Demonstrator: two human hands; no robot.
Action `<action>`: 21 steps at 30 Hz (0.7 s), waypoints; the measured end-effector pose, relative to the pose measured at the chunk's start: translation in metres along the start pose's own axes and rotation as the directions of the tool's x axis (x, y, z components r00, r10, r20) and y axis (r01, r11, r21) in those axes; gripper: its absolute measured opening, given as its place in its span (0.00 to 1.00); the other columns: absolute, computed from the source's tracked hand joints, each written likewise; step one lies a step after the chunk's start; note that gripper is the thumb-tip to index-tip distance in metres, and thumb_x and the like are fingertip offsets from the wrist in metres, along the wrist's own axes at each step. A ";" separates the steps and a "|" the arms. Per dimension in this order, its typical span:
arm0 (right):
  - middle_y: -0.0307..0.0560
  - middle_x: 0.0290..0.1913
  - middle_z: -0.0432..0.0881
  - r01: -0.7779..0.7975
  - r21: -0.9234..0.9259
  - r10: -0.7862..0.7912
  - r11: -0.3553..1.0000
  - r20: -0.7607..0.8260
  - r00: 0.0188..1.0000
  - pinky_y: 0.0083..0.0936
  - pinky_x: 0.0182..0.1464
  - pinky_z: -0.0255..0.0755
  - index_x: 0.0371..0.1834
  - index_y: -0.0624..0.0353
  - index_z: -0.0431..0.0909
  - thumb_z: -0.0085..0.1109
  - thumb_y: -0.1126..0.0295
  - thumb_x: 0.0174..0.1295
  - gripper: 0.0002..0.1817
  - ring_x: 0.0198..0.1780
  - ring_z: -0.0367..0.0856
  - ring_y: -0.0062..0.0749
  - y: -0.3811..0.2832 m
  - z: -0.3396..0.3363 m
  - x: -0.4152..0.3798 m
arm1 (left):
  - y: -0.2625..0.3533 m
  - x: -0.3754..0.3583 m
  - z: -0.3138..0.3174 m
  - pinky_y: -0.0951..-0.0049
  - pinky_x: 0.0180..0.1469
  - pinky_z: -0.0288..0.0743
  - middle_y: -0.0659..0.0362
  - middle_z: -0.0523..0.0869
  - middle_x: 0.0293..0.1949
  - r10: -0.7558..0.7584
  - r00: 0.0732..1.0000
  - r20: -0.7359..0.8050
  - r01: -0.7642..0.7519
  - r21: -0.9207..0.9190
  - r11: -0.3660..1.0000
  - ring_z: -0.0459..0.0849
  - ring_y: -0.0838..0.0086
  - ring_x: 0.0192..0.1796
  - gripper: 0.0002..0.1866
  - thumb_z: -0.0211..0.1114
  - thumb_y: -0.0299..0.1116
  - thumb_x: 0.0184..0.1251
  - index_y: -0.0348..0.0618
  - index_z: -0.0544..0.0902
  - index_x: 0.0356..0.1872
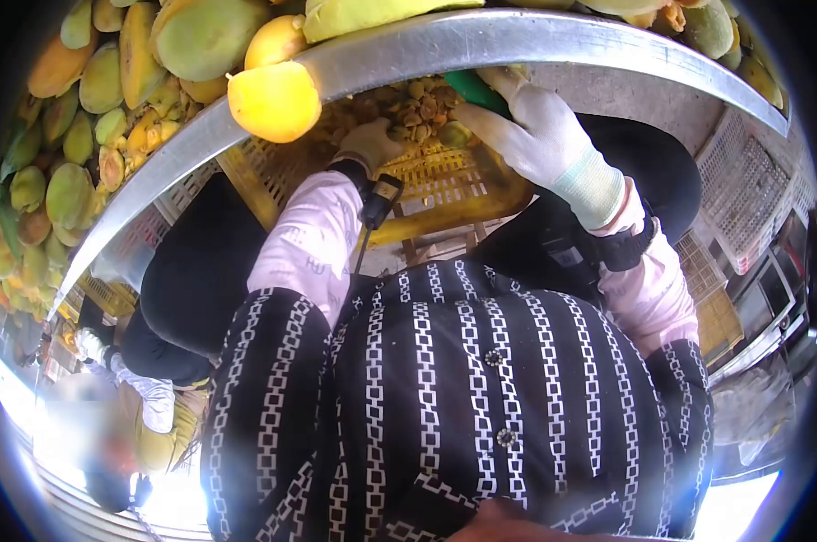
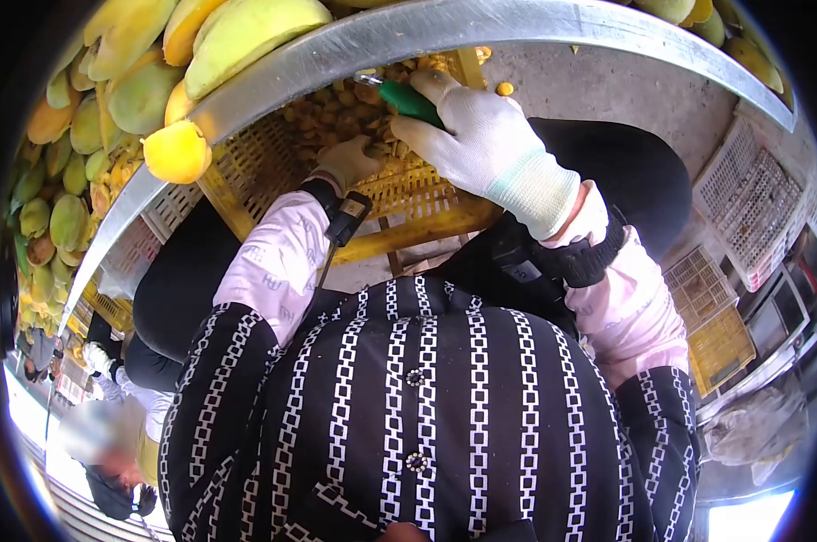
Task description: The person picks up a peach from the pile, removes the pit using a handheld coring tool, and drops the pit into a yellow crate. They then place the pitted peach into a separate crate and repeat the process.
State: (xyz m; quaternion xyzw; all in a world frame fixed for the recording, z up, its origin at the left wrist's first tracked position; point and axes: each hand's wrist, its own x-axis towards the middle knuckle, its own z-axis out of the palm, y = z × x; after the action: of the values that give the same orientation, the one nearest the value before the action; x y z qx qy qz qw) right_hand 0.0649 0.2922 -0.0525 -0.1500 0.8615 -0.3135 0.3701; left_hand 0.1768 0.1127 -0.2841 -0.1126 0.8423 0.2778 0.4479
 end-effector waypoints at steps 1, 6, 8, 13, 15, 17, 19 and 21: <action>0.60 0.26 0.80 0.030 0.020 -0.030 0.999 -0.009 1.000 0.37 0.36 0.75 0.51 0.58 0.75 0.54 0.56 0.63 0.20 0.33 0.83 0.52 0.002 0.003 0.003 | -0.013 0.006 0.002 0.63 0.58 0.73 0.44 0.84 0.50 -0.004 1.000 -0.002 0.004 -0.004 1.000 0.83 0.55 0.54 0.39 0.76 0.48 0.41 0.40 0.77 0.57; 0.60 0.25 0.79 0.080 0.014 -0.079 0.997 -0.051 0.996 0.36 0.35 0.74 0.48 0.59 0.75 0.54 0.56 0.63 0.19 0.32 0.83 0.51 0.001 -0.003 0.003 | -0.074 0.037 0.015 0.68 0.46 0.79 0.55 0.85 0.46 0.360 0.919 0.160 -0.161 -0.682 0.714 0.84 0.71 0.42 0.26 0.66 0.41 0.57 0.39 0.79 0.55; 0.59 0.25 0.79 0.132 0.038 -0.128 0.991 -0.081 0.988 0.37 0.36 0.74 0.46 0.62 0.75 0.53 0.56 0.62 0.20 0.32 0.83 0.51 0.003 -0.007 -0.001 | -0.054 0.011 -0.006 0.67 0.48 0.80 0.55 0.84 0.48 0.505 0.858 0.098 -0.192 -0.849 0.493 0.84 0.69 0.45 0.25 0.65 0.38 0.59 0.38 0.76 0.57; 0.61 0.26 0.79 0.084 0.058 -0.079 0.995 -0.085 0.993 0.39 0.37 0.74 0.45 0.63 0.75 0.54 0.57 0.62 0.20 0.33 0.82 0.55 0.004 -0.012 0.000 | 0.008 -0.078 -0.068 0.65 0.49 0.81 0.56 0.80 0.55 0.571 0.807 -0.154 -0.334 -0.916 0.225 0.84 0.66 0.51 0.25 0.61 0.33 0.63 0.41 0.70 0.62; 0.62 0.26 0.79 0.092 0.071 -0.085 0.993 -0.086 0.993 0.40 0.37 0.74 0.45 0.63 0.75 0.55 0.57 0.62 0.19 0.34 0.82 0.56 0.010 -0.009 0.001 | 0.041 -0.121 -0.100 0.64 0.48 0.81 0.55 0.79 0.54 0.399 0.917 -0.015 0.023 -0.996 -0.091 0.83 0.63 0.51 0.29 0.61 0.34 0.62 0.41 0.66 0.66; 0.64 0.28 0.80 0.216 -0.046 -0.220 0.975 -0.137 0.966 0.41 0.38 0.74 0.46 0.63 0.75 0.56 0.58 0.62 0.19 0.36 0.81 0.58 0.016 -0.007 0.006 | 0.050 -0.147 -0.117 0.64 0.47 0.81 0.52 0.79 0.54 0.617 0.773 -0.147 -0.031 -0.980 -0.194 0.83 0.59 0.50 0.33 0.60 0.33 0.62 0.42 0.62 0.70; 0.65 0.31 0.81 0.240 -0.037 -0.243 0.970 -0.146 0.959 0.41 0.39 0.75 0.50 0.63 0.76 0.57 0.57 0.62 0.21 0.37 0.82 0.58 0.013 -0.008 0.006 | 0.054 -0.176 -0.129 0.66 0.42 0.82 0.45 0.78 0.55 0.590 0.781 -0.204 -0.089 -0.972 -0.218 0.84 0.56 0.46 0.36 0.63 0.36 0.60 0.42 0.62 0.70; 0.63 0.30 0.81 0.155 -0.031 -0.157 0.987 -0.090 0.983 0.40 0.40 0.75 0.50 0.63 0.76 0.58 0.57 0.61 0.21 0.37 0.82 0.56 0.005 -0.010 0.007 | 0.052 -0.207 -0.148 0.67 0.41 0.82 0.46 0.79 0.53 0.569 0.755 -0.326 -0.249 -0.945 -0.210 0.84 0.57 0.44 0.35 0.63 0.37 0.59 0.42 0.64 0.69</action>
State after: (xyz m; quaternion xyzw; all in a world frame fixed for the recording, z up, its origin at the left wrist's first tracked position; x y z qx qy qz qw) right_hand 0.0522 0.2969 -0.0545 -0.2069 0.8669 -0.3379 0.3024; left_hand 0.1698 0.0591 -0.0299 -0.0748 0.3114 0.9257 0.2012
